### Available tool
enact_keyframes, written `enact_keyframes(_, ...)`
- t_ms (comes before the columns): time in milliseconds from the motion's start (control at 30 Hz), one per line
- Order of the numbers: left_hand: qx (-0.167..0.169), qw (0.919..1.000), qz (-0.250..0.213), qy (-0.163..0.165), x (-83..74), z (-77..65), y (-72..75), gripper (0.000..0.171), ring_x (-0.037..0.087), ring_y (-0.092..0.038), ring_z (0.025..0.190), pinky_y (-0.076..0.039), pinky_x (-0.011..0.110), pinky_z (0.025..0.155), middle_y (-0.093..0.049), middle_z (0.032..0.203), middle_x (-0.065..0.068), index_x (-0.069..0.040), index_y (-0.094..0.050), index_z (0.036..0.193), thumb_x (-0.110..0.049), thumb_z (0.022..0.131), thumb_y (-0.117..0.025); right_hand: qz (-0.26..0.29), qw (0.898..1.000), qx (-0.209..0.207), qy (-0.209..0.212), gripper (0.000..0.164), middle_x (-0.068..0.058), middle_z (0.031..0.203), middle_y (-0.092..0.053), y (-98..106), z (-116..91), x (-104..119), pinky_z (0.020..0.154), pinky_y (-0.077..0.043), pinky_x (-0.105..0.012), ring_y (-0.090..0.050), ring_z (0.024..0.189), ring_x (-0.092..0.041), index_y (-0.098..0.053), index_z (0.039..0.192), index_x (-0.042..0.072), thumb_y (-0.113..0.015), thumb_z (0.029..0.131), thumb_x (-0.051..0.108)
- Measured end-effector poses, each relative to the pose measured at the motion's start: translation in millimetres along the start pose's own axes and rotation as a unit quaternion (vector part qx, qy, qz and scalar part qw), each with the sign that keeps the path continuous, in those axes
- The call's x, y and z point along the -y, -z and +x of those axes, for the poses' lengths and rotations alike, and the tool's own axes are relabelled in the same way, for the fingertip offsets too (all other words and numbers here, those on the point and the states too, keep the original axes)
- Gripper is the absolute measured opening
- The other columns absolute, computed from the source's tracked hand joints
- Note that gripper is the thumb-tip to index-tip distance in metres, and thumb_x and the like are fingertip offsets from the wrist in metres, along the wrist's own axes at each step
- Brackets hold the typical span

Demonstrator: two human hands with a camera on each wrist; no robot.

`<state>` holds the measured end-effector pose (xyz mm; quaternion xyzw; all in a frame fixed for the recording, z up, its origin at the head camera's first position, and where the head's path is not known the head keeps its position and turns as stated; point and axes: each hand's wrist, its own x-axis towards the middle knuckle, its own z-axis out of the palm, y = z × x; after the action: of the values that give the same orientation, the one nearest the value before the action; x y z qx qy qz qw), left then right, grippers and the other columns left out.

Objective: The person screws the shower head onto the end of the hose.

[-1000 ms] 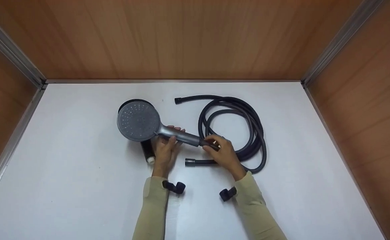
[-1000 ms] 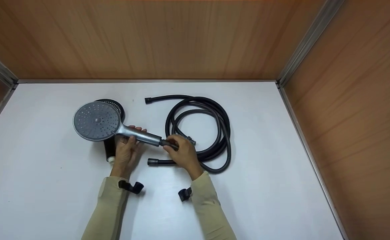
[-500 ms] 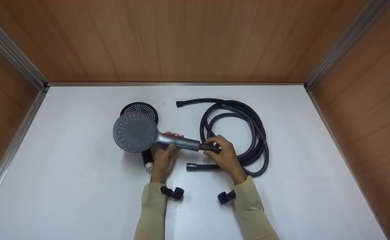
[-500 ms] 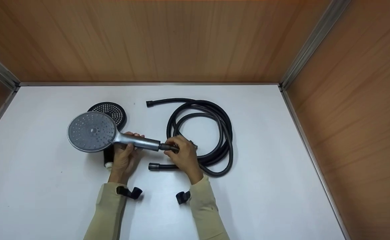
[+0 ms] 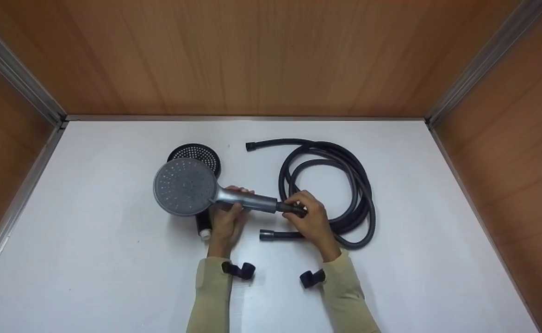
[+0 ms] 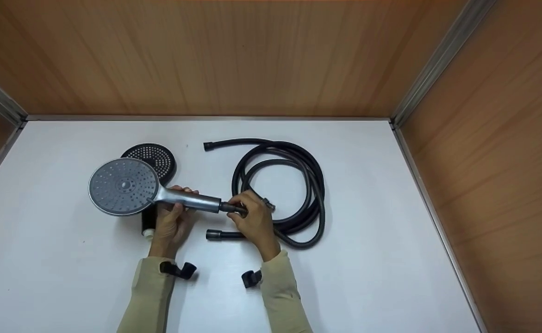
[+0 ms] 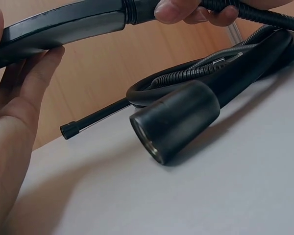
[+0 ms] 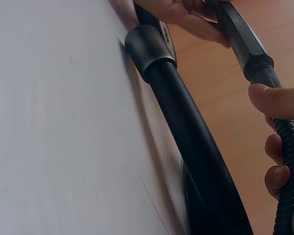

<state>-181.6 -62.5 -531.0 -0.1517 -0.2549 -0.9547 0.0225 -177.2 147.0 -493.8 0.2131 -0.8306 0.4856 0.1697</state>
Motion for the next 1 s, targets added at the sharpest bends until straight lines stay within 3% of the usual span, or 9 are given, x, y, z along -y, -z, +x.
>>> enact_keyframes(233,0.002,0.9999,0.011,-0.004,1.0,2.0,-1.5,0.033,0.024,-0.062,0.107,-0.044,0.042,0.107,-0.062,0.108,0.009,-0.007,-0.059,0.112,-0.001,0.081,-0.069,0.007,1.000,-0.005,-0.004,0.026,-0.005,0.089,-0.066,2.7,1.2,0.6,0.075,-0.051,-0.029,-0.060,0.079,-0.020,-0.069,0.088,0.008,-0.082,0.067,0.001)
enact_keyframes(400,-0.009,0.9999,0.009,-0.011,1.2,0.2,-2.3,0.034,0.024,-0.062,0.106,-0.044,0.042,0.106,-0.062,0.107,0.010,-0.005,-0.060,0.110,0.000,0.079,-0.070,0.007,1.000,-0.012,0.000,0.027,-0.010,0.089,-0.067,0.7,0.8,0.1,0.085,-0.052,-0.029,-0.063,0.086,-0.026,-0.069,0.087,0.003,-0.080,0.064,-0.007)
enact_keyframes(633,-0.025,0.9994,0.024,0.000,-0.2,-5.9,-1.4,0.036,0.022,-0.064,0.104,-0.047,0.040,0.104,-0.065,0.105,0.006,-0.008,-0.061,0.109,-0.005,0.076,-0.074,-0.001,1.000,-0.022,-0.015,0.029,-0.009,0.086,-0.064,-3.4,-2.5,2.5,0.065,-0.047,-0.023,-0.056,0.071,-0.022,-0.067,0.084,0.002,-0.080,0.062,-0.010)
enact_keyframes(800,-0.020,0.9993,0.032,-0.006,-0.5,-5.5,-0.5,0.037,0.023,-0.063,0.105,-0.046,0.041,0.104,-0.064,0.106,0.007,-0.008,-0.059,0.111,-0.005,0.077,-0.074,0.000,1.000,-0.021,-0.015,0.027,-0.006,0.087,-0.064,-1.9,-2.2,5.3,0.066,-0.049,-0.023,-0.057,0.072,-0.018,-0.067,0.084,0.006,-0.082,0.064,-0.005)
enact_keyframes(1000,-0.011,0.9997,0.023,0.002,-1.2,-2.9,-2.0,0.035,0.023,-0.063,0.106,-0.046,0.043,0.104,-0.063,0.108,0.008,-0.008,-0.059,0.111,-0.002,0.079,-0.071,0.003,1.000,-0.020,-0.004,0.026,-0.013,0.086,-0.064,0.7,-0.7,9.1,0.067,-0.052,-0.030,-0.060,0.073,-0.026,-0.066,0.083,0.000,-0.080,0.063,-0.010)
